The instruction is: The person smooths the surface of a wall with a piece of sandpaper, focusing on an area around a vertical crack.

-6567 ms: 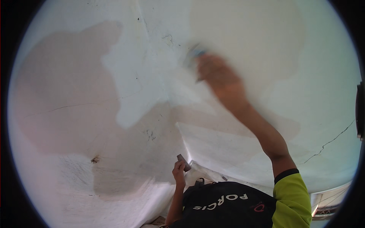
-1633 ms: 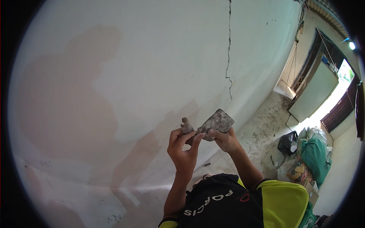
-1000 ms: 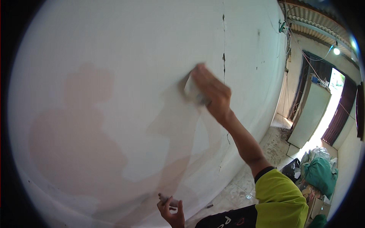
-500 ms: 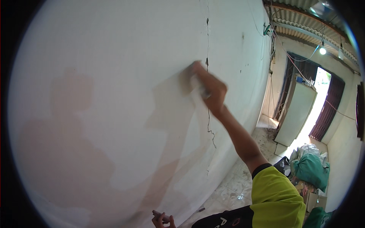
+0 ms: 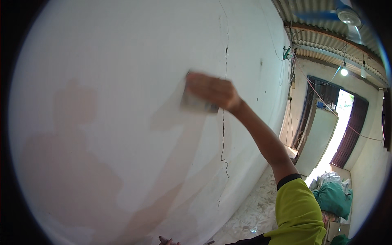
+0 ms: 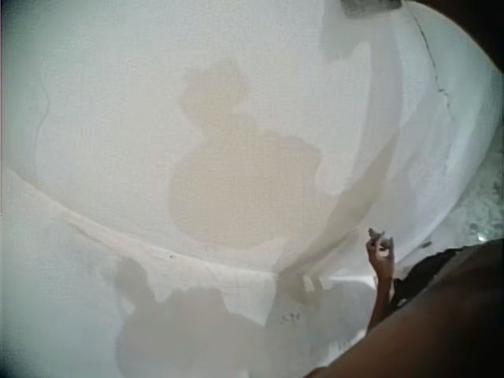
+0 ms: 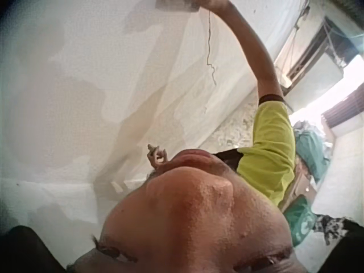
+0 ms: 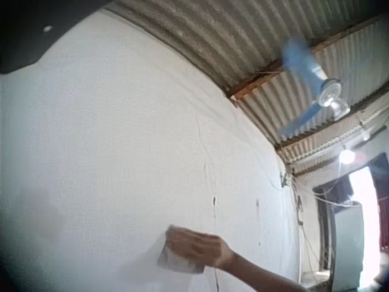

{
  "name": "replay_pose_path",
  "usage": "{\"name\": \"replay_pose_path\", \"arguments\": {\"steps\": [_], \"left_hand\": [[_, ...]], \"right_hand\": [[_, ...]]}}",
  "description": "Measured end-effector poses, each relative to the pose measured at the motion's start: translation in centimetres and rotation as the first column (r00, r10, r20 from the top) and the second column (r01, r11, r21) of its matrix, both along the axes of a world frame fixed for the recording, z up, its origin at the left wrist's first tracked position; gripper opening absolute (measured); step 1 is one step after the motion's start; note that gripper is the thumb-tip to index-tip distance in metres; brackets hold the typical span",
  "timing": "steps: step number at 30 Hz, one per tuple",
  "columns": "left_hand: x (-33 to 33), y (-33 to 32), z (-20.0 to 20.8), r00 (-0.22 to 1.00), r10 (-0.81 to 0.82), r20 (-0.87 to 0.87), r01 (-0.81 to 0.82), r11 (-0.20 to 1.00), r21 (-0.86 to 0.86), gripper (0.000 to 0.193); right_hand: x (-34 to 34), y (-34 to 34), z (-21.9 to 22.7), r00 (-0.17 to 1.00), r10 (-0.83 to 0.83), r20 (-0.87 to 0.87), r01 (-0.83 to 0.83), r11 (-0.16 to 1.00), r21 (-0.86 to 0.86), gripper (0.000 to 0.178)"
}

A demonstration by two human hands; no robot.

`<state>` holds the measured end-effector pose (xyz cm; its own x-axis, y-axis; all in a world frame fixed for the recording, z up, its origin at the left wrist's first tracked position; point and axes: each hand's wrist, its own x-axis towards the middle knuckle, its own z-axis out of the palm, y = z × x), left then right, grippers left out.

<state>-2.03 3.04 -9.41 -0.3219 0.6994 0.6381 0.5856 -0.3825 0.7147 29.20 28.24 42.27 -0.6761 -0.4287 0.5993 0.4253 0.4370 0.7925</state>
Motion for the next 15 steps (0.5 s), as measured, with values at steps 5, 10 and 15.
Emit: {"name": "replay_pose_path", "arguments": {"steps": [5, 10, 15], "left_hand": [[0.1, -0.6, -0.1, 0.990, -0.054, 0.130, 0.058, 0.998, -0.025, 0.048], [0.5, -0.9, 0.8, 0.983, -0.060, 0.176, 0.073, 0.995, -0.069, 0.044], [0.5, -1.3, -1.0, 0.972, -0.040, 0.233, 0.063, 0.993, -0.095, 0.036]], "right_hand": [[-2.7, -0.4, 0.0, 0.983, 0.086, -0.164, -0.119, 0.972, -0.202, 0.033], [-0.8, 0.2, 6.0, 0.995, -0.008, 0.098, -0.003, 0.993, 0.115, 0.038], [-1.3, 1.6, 11.7, 0.846, 0.072, -0.528, -0.155, 0.981, -0.115, 0.060]]}}
